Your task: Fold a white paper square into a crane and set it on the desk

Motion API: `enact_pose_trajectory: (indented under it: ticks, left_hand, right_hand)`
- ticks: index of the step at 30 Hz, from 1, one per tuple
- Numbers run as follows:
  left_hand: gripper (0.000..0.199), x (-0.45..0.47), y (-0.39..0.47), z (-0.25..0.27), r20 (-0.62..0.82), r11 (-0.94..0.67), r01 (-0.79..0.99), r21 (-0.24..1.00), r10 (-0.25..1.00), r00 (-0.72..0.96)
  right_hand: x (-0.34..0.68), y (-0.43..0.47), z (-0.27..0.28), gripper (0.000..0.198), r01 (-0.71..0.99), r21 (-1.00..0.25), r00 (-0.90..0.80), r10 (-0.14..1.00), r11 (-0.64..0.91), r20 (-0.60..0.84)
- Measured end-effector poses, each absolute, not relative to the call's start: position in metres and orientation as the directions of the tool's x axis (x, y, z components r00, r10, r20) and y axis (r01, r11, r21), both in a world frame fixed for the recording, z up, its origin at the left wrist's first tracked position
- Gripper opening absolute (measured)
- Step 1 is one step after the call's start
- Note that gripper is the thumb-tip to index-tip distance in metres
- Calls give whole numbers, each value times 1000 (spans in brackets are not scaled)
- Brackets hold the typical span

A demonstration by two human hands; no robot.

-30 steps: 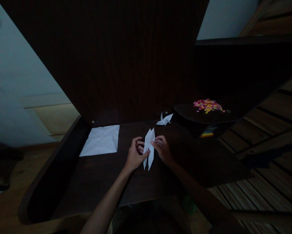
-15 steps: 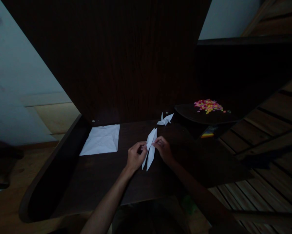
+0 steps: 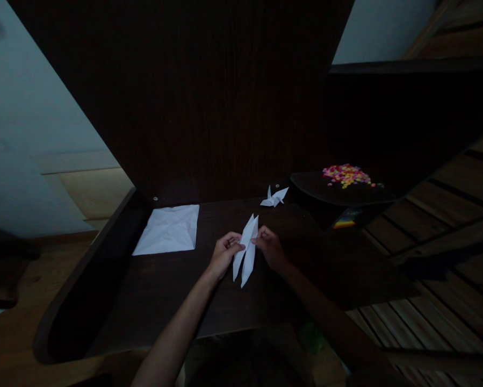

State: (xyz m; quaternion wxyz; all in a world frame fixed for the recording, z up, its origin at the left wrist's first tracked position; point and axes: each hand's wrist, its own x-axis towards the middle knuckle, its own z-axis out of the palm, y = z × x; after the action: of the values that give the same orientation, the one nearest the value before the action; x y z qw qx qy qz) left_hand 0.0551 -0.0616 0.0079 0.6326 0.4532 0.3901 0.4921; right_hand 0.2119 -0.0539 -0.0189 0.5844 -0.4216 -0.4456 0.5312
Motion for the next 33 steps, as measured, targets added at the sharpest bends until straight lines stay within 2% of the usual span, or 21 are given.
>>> enact_pose_trajectory:
  ticks: [5,11,14,18,23,33]
  left_hand:
    - [18,56,-64,10,-118,220,-352,910,950,290]
    - [20,55,-67,15,-127,265,-335,904,916,381]
    - [19,54,-66,15,-105,224,-281,933,918,383]
    - [21,51,-63,13,-77,134,-124,983,921,382]
    - [42,48,-62,12,-22,0,53,999,908,419]
    - [30,48,-58,1,63,-71,31,997,977,205]
  right_hand:
    - [209,-56,-18,22,-336,-941,-62,996,38,63]
    - [208,-58,-16,19,-364,-931,-131,989,18,71]
    - [209,-59,-17,18,-329,-944,-114,992,21,61]
    - [212,-57,-18,16,-312,-946,-21,995,85,97]
    - [214,-55,-20,20,-251,-944,121,975,214,188]
    - [212,-56,-17,40,-365,-929,-11,998,58,66]
